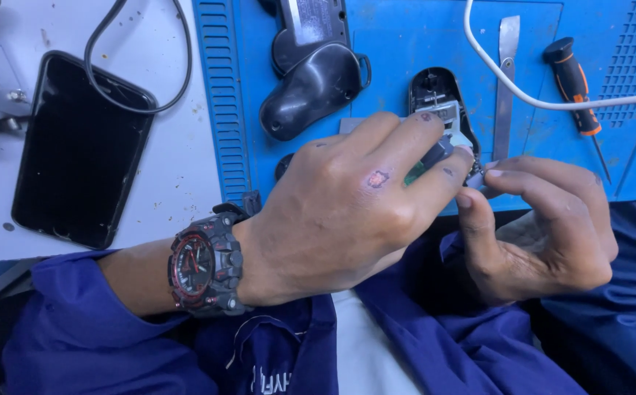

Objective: Repairing the internal components of a game controller, including the circuit board and battery

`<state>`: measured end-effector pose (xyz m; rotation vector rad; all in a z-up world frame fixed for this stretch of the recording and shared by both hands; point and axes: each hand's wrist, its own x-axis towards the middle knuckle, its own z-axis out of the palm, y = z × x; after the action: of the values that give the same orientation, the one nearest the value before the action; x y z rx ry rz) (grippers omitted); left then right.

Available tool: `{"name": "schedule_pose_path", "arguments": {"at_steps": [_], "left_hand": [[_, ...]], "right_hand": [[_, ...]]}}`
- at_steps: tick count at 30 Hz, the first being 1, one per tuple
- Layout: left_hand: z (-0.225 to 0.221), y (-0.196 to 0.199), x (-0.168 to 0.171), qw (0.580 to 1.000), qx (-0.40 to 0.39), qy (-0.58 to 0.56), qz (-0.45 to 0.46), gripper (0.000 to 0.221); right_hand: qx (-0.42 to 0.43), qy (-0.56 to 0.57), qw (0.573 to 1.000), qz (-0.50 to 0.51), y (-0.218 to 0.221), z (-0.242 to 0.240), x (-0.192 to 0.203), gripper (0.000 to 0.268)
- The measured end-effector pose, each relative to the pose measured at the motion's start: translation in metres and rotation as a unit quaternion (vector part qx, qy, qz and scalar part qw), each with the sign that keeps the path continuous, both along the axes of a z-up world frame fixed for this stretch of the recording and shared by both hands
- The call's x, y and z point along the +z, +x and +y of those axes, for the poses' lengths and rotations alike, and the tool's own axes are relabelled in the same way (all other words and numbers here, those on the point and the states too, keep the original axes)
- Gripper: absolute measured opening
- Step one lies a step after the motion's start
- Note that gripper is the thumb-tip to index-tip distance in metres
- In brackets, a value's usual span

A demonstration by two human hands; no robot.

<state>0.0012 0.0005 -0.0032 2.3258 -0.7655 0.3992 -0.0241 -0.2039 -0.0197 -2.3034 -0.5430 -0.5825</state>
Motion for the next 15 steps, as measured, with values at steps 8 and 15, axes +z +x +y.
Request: {"name": "schedule_pose_path", "arguments": {"at_steps": [8, 15], "left_hand": [[-0.001, -0.001, 0.002, 1.000, -0.002, 0.007, 0.005, 0.015], [0.002, 0.000, 0.002, 1.000, 0.003, 0.021, 0.007, 0.013]], "right_hand": [[0.044, -0.022, 0.999, 0.003, 0.002, -0.008, 0.003, 0.024], [0.144, -0.054, 0.985, -0.082, 0.011, -0.026, -0.003, 0.029]]}}
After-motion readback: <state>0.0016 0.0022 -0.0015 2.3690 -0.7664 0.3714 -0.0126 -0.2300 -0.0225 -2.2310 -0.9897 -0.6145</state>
